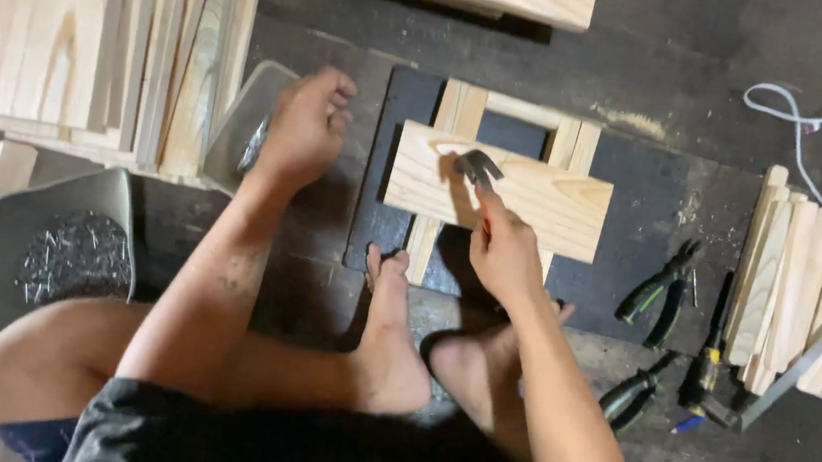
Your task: Assembling wooden components by nailing slats onto a frame using a hammer.
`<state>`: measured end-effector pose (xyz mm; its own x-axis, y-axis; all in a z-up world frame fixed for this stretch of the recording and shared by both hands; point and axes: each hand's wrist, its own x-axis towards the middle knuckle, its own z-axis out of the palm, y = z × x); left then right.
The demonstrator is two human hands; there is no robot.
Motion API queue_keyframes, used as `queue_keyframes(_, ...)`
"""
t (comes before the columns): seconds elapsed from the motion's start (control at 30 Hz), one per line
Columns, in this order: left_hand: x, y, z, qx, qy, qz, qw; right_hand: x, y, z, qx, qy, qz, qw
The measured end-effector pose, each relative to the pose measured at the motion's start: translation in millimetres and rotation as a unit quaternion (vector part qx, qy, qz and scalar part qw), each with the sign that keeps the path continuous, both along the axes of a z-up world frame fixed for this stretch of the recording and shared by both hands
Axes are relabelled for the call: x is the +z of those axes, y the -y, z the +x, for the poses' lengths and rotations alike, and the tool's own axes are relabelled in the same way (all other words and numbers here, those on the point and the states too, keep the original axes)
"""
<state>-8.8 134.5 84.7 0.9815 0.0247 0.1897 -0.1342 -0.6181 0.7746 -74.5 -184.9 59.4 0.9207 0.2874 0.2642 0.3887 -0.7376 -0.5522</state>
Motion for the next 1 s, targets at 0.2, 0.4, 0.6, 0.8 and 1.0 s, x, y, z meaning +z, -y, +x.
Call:
queue_keyframes(0.2, -3.1, 21.9, -0.7, 0.033, -0.018, -0.075, 0.997, -10.6, 1.9, -1.7, -0.030, 0.003, 0.048, 0.998)
queue_keyframes(0.4, -4.5, 33.2, -11.4, 0.004, -0.030, -0.061, 0.998, -17.8, -11.3, -19.6, -0.088, 0.099, 0.070, 0.989)
queue_keyframes(0.6, -24.0, 52.6, -21.6, 0.021, -0.069, -0.033, 0.997, -21.4, -7.1, -30.2, -0.107, 0.121, 0.091, 0.983)
queue_keyframes(0.8, -22.1, 67.1, -33.3, -0.015, -0.003, -0.092, 0.996, 7.5, -16.5, -35.6, -0.095, 0.075, 0.053, 0.991)
queue_keyframes(1.0, -16.2, 76.6, -33.3, -0.010, -0.002, -0.180, 0.984, 3.8, -6.9, -27.3, -0.085, 0.032, 0.043, 0.995)
